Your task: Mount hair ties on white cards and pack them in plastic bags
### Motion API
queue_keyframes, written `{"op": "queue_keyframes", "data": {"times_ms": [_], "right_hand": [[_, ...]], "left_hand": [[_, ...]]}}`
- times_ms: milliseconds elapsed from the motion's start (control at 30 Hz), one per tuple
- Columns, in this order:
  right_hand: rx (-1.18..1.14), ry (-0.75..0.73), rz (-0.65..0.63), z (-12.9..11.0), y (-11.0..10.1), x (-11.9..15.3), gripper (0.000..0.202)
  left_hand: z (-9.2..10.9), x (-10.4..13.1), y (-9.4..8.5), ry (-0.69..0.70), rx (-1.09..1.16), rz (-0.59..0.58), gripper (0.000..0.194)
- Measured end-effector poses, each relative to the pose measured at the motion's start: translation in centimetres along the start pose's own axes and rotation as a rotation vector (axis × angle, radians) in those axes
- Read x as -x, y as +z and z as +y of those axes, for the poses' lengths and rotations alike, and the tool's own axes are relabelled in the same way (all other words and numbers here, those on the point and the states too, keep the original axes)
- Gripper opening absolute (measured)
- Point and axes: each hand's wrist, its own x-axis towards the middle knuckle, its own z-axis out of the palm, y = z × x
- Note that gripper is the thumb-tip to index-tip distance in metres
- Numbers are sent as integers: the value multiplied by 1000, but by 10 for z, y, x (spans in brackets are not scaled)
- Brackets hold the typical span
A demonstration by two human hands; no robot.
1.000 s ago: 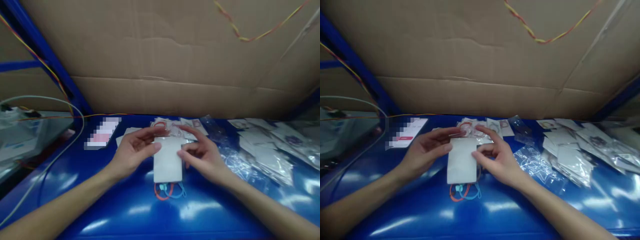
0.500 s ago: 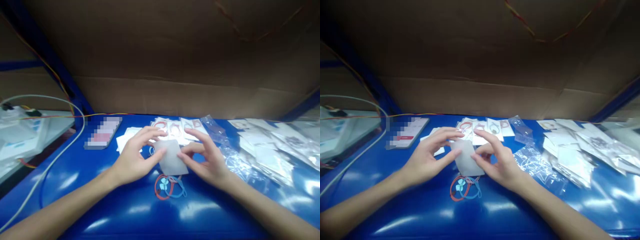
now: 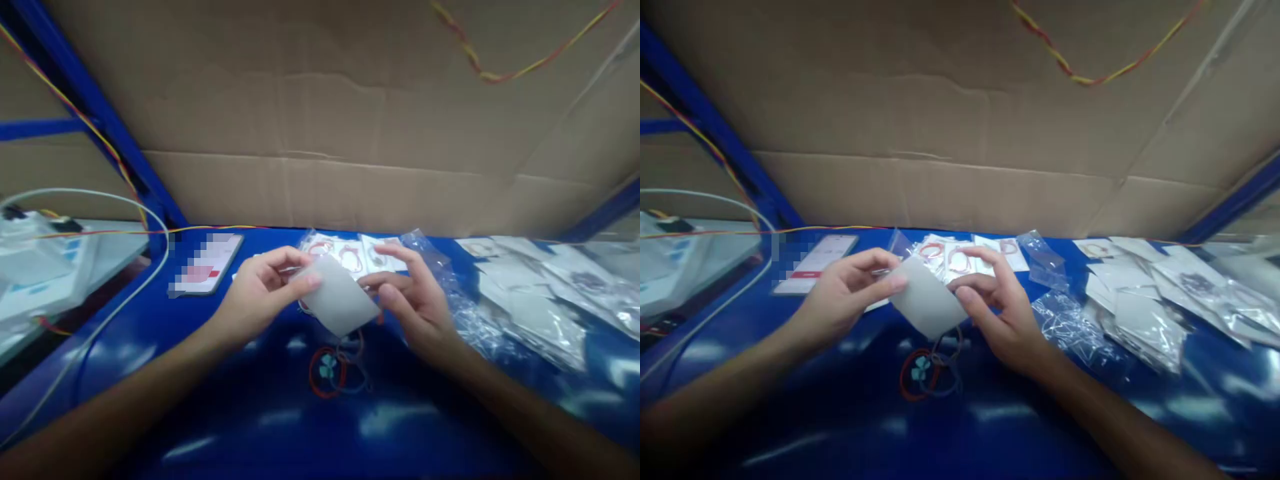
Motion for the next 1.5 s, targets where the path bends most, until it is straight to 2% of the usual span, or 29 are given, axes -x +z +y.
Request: {"op": "queue_keyframes", "data": {"times_ms": [67, 133, 200, 267, 367, 433, 500, 600, 667, 767, 900, 1000, 1133, 1300, 1500], "right_hand": [[102, 24, -6, 1, -4, -3, 21], [258, 42, -86, 0, -7, -6, 24], [375, 68, -177, -2, -10, -7, 23], [453, 99, -268, -4, -11, -6, 26], [574, 145, -505, -6, -11, -6, 41], [620, 153, -622, -6, -10, -6, 44], [613, 171, -691, -5, -10, -6, 37], [554, 195, -745, -4, -9, -6, 17], [506, 224, -743, -4, -9, -5, 8], [374, 299, -696, -2, -9, -3, 6], [163, 320, -547, -4, -11, -4, 6], [32, 327, -432, -7, -12, -7, 13], [-165, 388, -344, -6, -15, -10, 24], [-409, 349, -344, -4, -20, -12, 28], [-427, 396, -315, -16, -15, -9, 20]], "left_hand": [[-2, -4, -4, 57, 51, 141, 19], [-3, -7, -7, 111, 60, 273, 20], [-3, -9, -9, 131, 73, 351, 19], [-2, -9, -9, 127, 89, 371, 19], [-2, -9, -8, 118, 100, 358, 19], [-3, -9, -6, 114, 103, 349, 19], [-5, -9, -5, 99, 100, 329, 19], [-6, -8, -3, 72, 94, 313, 21], [-6, -8, -3, 60, 91, 297, 20], [-7, -8, -4, 72, 105, 296, 19], [-7, -7, -4, 115, 90, 302, 20], [-5, -5, -1, 147, 35, 291, 21], [-3, -1, 4, 171, -48, 255, 18], [-5, 8, 7, 259, -247, 156, 9], [-4, 18, 10, 356, -444, 13, 12]]}}
